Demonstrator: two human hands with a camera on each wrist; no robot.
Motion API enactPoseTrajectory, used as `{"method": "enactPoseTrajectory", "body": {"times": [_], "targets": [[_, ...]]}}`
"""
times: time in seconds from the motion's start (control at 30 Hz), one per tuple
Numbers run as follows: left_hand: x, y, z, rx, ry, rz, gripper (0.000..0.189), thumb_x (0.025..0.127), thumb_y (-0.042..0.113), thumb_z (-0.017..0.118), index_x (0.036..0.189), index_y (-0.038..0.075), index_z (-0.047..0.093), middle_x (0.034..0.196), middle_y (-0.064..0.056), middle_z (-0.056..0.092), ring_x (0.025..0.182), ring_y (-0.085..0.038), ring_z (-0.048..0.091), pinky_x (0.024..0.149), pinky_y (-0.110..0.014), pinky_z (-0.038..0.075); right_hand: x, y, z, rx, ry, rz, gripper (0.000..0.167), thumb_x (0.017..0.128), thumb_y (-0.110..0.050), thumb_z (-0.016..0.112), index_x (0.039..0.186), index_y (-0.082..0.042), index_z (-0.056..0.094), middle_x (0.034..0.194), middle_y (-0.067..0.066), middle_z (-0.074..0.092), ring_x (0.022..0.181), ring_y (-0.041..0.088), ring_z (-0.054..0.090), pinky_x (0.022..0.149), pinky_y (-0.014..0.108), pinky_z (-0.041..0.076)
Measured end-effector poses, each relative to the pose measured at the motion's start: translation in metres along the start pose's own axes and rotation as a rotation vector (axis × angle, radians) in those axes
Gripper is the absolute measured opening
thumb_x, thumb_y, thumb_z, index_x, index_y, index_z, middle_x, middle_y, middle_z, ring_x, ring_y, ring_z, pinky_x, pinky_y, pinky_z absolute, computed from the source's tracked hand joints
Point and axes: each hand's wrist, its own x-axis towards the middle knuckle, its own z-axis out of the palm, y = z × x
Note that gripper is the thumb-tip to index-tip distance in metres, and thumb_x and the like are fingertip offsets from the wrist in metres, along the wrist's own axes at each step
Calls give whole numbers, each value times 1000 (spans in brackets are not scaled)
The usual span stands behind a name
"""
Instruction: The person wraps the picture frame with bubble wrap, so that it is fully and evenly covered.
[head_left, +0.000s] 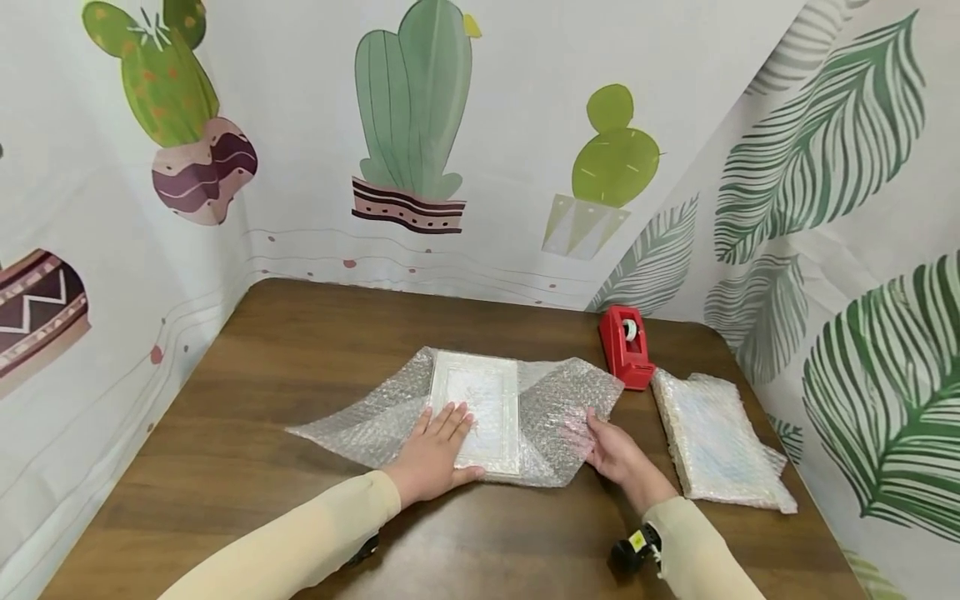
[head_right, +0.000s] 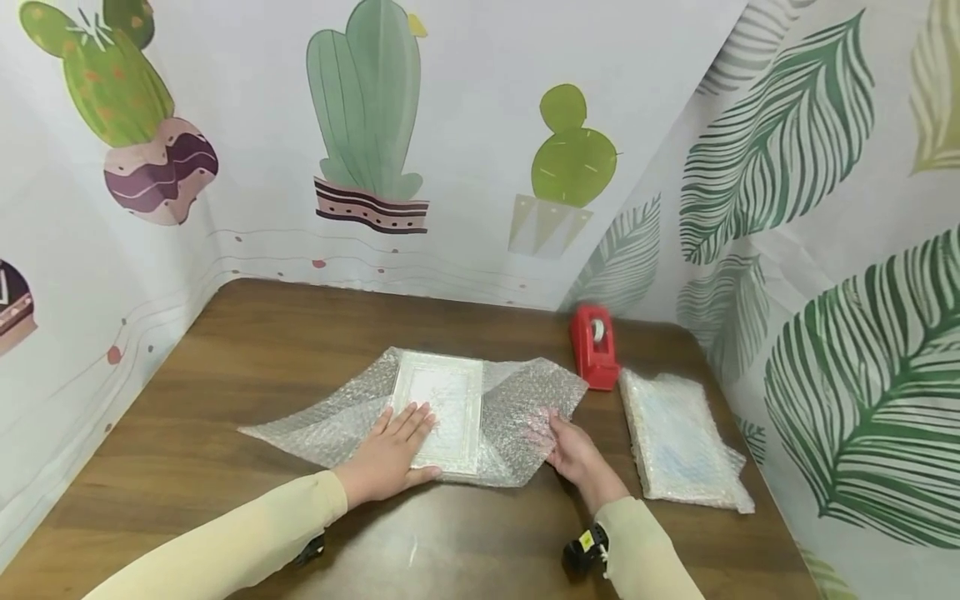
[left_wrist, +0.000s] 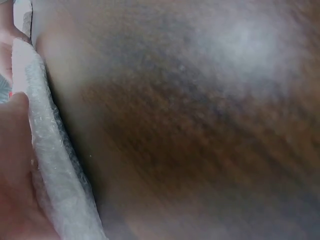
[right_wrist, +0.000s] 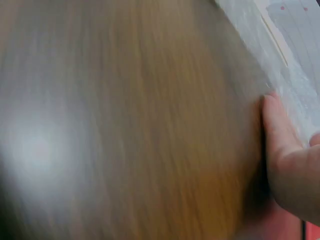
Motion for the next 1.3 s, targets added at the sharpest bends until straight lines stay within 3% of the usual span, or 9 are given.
{"method": "enactPoseTrajectory", "body": {"times": [0.13,0.27,0.37,0.43,0.5,0.77,1.03,1.13,1.3], "targets": [[0,1,-2,-3,10,-5,84,98,60,55,157,3,39,168,-17,32,157,-35,30,129,-55,23,4,5,8,183,106,-53,28,110,-29,17,113,-17,42,93,-7,76,89,3,73,84,19,60],[0,1,-3,-22,13,-5,82,97,59,56,157,5,40,168,-16,33,157,-34,30,129,-56,23,10,11,9,75,124,-170,54,108,-43,16,157,-24,30,125,-19,67,115,-7,61,101,14,49],[-1,1,-6,-49,15,4,81,97,58,58,156,5,41,168,-15,33,157,-34,30,129,-56,23,12,10,14,26,39,-244,71,104,-55,12,163,-29,-17,171,-15,23,156,4,23,129,25,21],[-1,1,-8,-58,7,7,80,97,57,58,156,5,42,168,-15,33,157,-34,30,129,-56,23,12,6,20,32,-14,-273,73,101,-60,11,159,-32,-23,174,-7,-14,161,15,-10,134,36,-2],[-2,1,-9,-59,-3,7,80,97,57,58,156,5,42,168,-15,33,157,-34,30,129,-57,23,13,2,27,39,-29,-294,73,100,-61,11,159,-34,-23,170,0,-27,158,24,-24,131,47,-14],[-2,0,-9,-44,-26,11,81,98,58,57,157,6,40,169,-12,32,158,-32,29,130,-56,21,21,-9,59,78,-71,-397,73,105,-55,11,161,-20,-20,168,0,-27,155,22,-31,127,46,-24],[-2,0,-11,-36,-30,15,81,97,58,57,157,6,40,169,-12,32,158,-31,30,130,-55,22,30,-9,99,448,-204,-384,70,107,-47,21,161,-27,-19,167,-13,-24,155,5,-27,126,19,-17],[-1,-1,-10,-37,-35,23,81,98,59,56,158,6,38,170,-12,30,158,-31,28,130,-56,21,35,-7,113,433,-182,-412,72,107,-46,22,161,-20,-17,168,-8,-23,155,7,-27,126,19,-17],[1,-4,-7,-29,-40,35,81,99,59,55,159,6,36,170,-12,27,159,-32,26,130,-57,19,45,-1,134,221,-102,-416,74,106,-49,19,163,-12,-10,172,2,-19,158,19,-25,130,35,-19]]}}
